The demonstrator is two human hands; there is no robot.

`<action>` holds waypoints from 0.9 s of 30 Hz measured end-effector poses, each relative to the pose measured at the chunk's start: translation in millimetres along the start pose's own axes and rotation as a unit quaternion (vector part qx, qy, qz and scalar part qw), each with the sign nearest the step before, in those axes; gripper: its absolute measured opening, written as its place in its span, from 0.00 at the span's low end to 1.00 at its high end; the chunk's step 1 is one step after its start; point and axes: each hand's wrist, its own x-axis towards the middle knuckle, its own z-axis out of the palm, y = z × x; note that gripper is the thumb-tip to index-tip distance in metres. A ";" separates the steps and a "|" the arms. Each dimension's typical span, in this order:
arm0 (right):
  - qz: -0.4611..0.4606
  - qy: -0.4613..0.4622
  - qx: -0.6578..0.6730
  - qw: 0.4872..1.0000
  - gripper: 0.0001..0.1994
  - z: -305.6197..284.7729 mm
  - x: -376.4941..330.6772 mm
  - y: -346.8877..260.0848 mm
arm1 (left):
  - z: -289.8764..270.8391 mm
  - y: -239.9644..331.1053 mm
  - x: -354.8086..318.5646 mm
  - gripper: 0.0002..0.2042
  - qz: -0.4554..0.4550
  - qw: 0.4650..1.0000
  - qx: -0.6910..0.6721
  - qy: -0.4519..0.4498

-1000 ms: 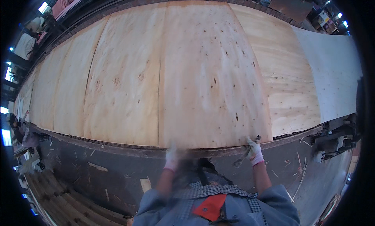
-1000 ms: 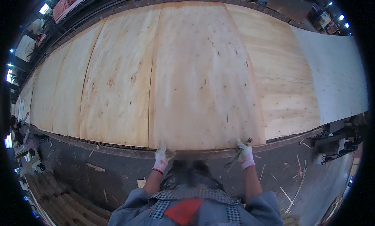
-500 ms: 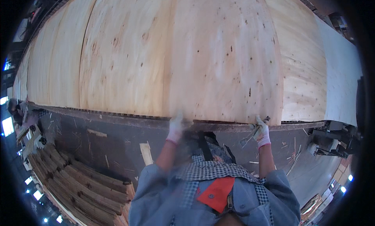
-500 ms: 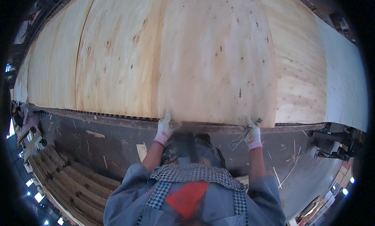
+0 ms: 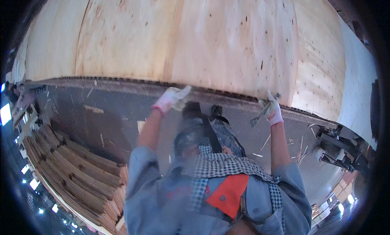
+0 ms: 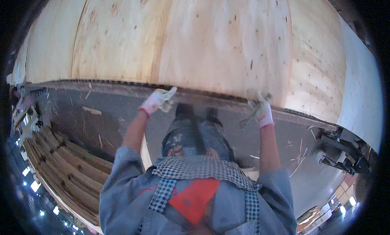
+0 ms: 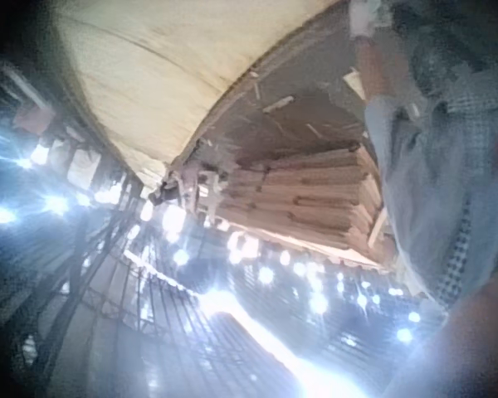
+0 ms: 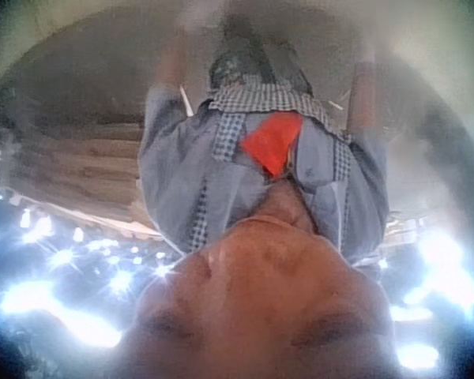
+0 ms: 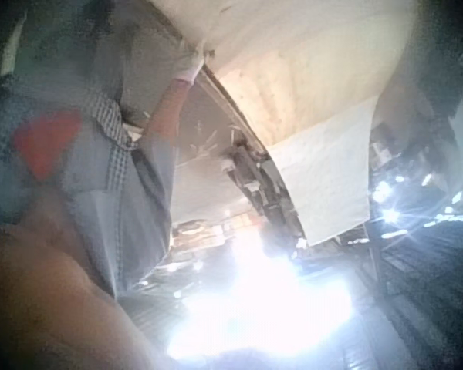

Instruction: The person assembles a large curved wooden structure by placing thin plywood sheets onto a metal frame. They use a hammer to drive nails into the sheets, securing them to the frame. The person repeatedly lifts, positions, and hammers multiple sheets, occasionally removing and replacing pieces to adjust alignment.

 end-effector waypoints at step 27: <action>0.002 -0.085 -0.420 0.904 0.18 -157.3 -130.0 50.9 | 117.4 -516.5 -218.1 0.21 -0.257 0.898 0.316 0.166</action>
